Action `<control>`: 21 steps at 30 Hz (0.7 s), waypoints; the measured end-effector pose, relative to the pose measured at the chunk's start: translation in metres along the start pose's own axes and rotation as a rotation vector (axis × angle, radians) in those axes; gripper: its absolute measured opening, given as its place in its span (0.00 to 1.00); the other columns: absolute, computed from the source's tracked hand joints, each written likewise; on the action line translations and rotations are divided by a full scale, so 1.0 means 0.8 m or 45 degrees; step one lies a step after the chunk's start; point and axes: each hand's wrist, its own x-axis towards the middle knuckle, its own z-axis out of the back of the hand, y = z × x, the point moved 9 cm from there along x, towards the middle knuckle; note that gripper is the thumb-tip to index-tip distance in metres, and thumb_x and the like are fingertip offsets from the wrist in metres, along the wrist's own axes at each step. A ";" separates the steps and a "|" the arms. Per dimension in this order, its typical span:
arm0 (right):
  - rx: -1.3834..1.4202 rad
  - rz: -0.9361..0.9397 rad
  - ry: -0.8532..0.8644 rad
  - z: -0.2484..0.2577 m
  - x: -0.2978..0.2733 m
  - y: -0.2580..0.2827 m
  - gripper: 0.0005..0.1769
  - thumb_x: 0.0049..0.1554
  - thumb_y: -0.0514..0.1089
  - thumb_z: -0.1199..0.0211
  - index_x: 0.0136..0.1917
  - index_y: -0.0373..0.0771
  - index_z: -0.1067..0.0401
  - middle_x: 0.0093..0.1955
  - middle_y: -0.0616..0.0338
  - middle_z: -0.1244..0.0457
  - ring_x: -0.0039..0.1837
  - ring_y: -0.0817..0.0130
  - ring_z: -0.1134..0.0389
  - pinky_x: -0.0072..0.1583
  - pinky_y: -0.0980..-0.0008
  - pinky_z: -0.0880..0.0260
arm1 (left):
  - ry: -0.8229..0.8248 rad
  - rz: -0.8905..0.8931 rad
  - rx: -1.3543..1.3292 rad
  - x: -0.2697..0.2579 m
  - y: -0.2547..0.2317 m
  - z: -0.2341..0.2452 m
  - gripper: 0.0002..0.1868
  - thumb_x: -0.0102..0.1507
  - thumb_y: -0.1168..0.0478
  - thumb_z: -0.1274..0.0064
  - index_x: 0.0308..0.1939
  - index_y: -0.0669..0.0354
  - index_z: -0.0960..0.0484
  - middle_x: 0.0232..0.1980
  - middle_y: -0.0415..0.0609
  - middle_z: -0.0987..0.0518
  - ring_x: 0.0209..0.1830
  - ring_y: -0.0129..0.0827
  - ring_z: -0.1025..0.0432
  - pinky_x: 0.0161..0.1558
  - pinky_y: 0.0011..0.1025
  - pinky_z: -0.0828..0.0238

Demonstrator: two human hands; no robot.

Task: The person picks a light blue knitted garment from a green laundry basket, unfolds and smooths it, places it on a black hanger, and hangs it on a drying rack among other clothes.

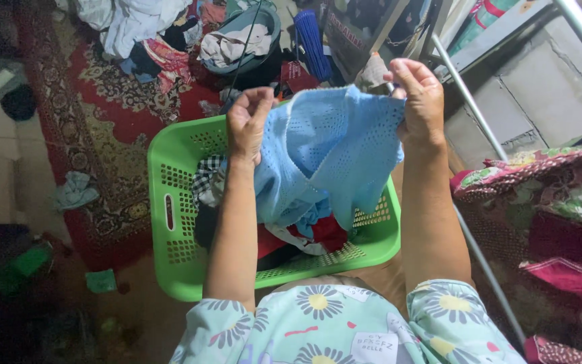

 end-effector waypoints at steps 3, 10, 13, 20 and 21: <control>0.011 -0.029 0.015 -0.016 0.018 0.011 0.13 0.56 0.46 0.28 0.52 0.40 0.22 0.45 0.52 0.28 0.27 0.85 0.39 0.29 0.87 0.38 | 0.012 -0.041 -0.083 0.026 0.006 -0.021 0.11 0.63 0.57 0.38 0.45 0.58 0.17 0.42 0.46 0.17 0.41 0.30 0.21 0.48 0.26 0.20; 0.224 -0.104 -0.026 -0.050 0.067 0.024 0.15 0.52 0.44 0.26 0.49 0.35 0.23 0.45 0.50 0.27 0.29 0.77 0.36 0.36 0.70 0.23 | 0.044 -0.115 -0.168 0.068 -0.019 -0.065 0.13 0.61 0.59 0.35 0.45 0.62 0.16 0.41 0.50 0.15 0.41 0.34 0.19 0.48 0.30 0.16; 0.039 -0.021 -0.033 -0.049 0.096 0.031 0.17 0.51 0.51 0.26 0.49 0.41 0.20 0.47 0.60 0.26 0.51 0.79 0.23 0.35 0.83 0.38 | 0.034 -0.136 -0.168 0.083 -0.022 -0.079 0.17 0.59 0.58 0.34 0.47 0.64 0.17 0.42 0.53 0.14 0.40 0.38 0.18 0.46 0.33 0.14; 0.082 0.007 -0.062 -0.064 0.131 0.043 0.27 0.43 0.58 0.24 0.49 0.39 0.21 0.47 0.59 0.25 0.54 0.72 0.22 0.53 0.79 0.36 | 0.034 -0.221 -0.116 0.102 -0.032 -0.105 0.17 0.60 0.56 0.35 0.48 0.64 0.16 0.41 0.54 0.13 0.40 0.36 0.17 0.48 0.33 0.15; 0.106 0.026 -0.052 -0.066 0.136 0.045 0.29 0.42 0.59 0.24 0.50 0.38 0.21 0.46 0.59 0.25 0.52 0.71 0.22 0.59 0.78 0.34 | 0.031 -0.225 -0.080 0.101 -0.038 -0.109 0.18 0.60 0.55 0.35 0.47 0.63 0.15 0.40 0.53 0.13 0.40 0.34 0.17 0.50 0.32 0.15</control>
